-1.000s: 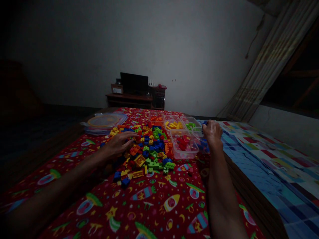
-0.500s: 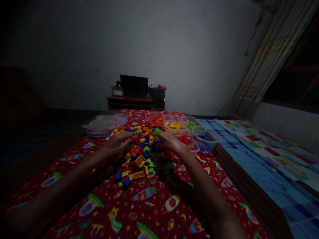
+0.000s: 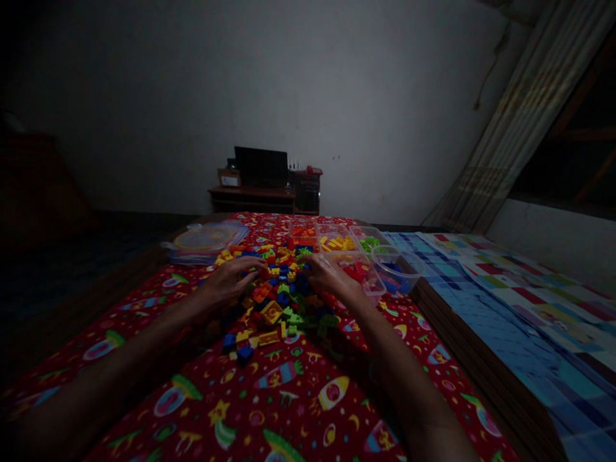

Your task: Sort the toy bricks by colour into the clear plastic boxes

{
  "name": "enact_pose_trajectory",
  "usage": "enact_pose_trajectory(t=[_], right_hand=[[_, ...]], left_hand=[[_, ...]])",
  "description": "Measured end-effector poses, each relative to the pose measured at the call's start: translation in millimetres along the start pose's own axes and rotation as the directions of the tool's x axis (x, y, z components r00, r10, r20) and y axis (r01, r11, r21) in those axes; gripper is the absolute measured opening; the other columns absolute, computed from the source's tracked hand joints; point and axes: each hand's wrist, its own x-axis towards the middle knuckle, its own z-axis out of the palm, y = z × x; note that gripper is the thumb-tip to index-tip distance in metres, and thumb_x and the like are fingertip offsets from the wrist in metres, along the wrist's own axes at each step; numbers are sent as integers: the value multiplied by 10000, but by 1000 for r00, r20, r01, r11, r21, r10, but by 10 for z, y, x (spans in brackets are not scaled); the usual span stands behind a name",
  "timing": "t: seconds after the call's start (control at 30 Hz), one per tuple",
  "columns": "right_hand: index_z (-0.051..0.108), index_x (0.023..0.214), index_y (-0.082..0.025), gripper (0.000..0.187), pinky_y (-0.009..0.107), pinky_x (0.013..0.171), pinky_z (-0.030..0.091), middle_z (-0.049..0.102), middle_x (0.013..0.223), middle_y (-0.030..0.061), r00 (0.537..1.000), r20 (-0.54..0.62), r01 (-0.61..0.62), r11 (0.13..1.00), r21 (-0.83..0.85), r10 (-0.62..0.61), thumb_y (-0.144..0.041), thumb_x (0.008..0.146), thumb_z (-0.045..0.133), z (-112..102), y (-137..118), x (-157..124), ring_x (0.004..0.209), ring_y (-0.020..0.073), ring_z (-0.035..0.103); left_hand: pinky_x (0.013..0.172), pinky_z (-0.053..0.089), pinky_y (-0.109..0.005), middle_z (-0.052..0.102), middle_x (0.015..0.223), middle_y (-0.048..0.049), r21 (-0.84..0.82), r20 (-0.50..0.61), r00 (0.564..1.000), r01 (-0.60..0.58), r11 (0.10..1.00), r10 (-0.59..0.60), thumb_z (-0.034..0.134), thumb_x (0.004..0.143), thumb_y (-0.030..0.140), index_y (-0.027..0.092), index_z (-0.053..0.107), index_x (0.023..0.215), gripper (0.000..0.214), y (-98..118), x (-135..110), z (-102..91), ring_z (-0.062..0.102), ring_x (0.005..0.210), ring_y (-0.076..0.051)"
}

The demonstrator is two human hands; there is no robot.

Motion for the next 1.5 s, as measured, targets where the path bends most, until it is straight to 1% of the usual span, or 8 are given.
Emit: enact_pose_trajectory(t=[0.17, 0.3, 0.43, 0.57, 0.7, 0.93, 1.13, 1.5], right_hand=[[620, 1190, -171, 339, 285, 772, 445, 673, 991, 97, 980, -182, 77, 997, 3, -75, -136, 880, 489, 166, -84, 45, 851, 175, 589], [525, 1314, -150, 405, 310, 801, 440, 641, 1086, 140, 980, -85, 175, 983, -49, -179, -191, 912, 503, 391, -171, 107, 950, 213, 578], [586, 1238, -128, 359, 317, 835, 425, 655, 1069, 141, 977, 3, 212, 975, -69, -212, -229, 893, 576, 474, -199, 166, 967, 223, 583], [658, 1116, -146, 254, 276, 810, 429, 697, 987, 98, 979, -12, 202, 979, 4, -202, -201, 875, 600, 422, -209, 173, 931, 196, 614], [644, 1182, -164, 316, 283, 825, 450, 694, 1076, 113, 978, -135, 171, 983, 60, -162, -216, 873, 597, 302, -175, 150, 982, 205, 625], [667, 1155, -195, 375, 249, 705, 476, 720, 922, 56, 969, -242, 79, 986, 147, -41, -81, 813, 562, 74, 10, 134, 773, 153, 633], [693, 1089, -180, 288, 251, 670, 443, 706, 900, 79, 996, -84, -34, 999, 34, 37, -157, 809, 630, -22, 173, 70, 754, 161, 611], [645, 1101, -141, 306, 255, 724, 433, 671, 1002, 108, 985, 167, 40, 999, 8, -41, -269, 825, 676, 106, -37, -28, 895, 193, 606]], left_hand=[[920, 505, -350, 694, 1076, -69, -4, 2, 1000, -8, 1000, 8, 436, 856, 232, 204, 668, 974, 261, 5, -23, 100, 640, 1011, -201], [934, 499, -339, 678, 1063, -86, -12, 11, 994, -112, 994, 112, 401, 863, 177, 189, 669, 951, 282, -24, -49, 260, 614, 1047, -189], [911, 508, -340, 672, 1055, -92, -8, 3, 990, -139, 990, 139, 396, 872, 185, 186, 673, 935, 284, 0, -63, 289, 613, 1022, -191], [887, 519, -340, 692, 1035, -75, -32, 52, 995, -86, 996, 88, 416, 844, 200, 194, 686, 946, 288, 53, -54, 179, 633, 985, -197], [911, 509, -353, 706, 1061, -60, 12, 19, 1000, 7, 1000, -7, 429, 801, 210, 206, 690, 978, 316, -11, -22, 4, 639, 996, -208], [938, 487, -420, 723, 1031, -74, 106, -91, 984, 160, 981, -151, 459, 809, 418, 229, 716, 888, 328, -490, -80, -336, 648, 995, -270], [822, 530, -374, 739, 987, -89, 178, -29, 963, 270, 946, -269, 471, 774, 483, 227, 728, 920, 391, -846, -250, -353, 676, 906, -285], [833, 522, -351, 730, 1043, -91, 229, -21, 933, 355, 906, -361, 451, 746, 322, 181, 630, 1206, 513, -790, -233, -223, 677, 927, -267]])
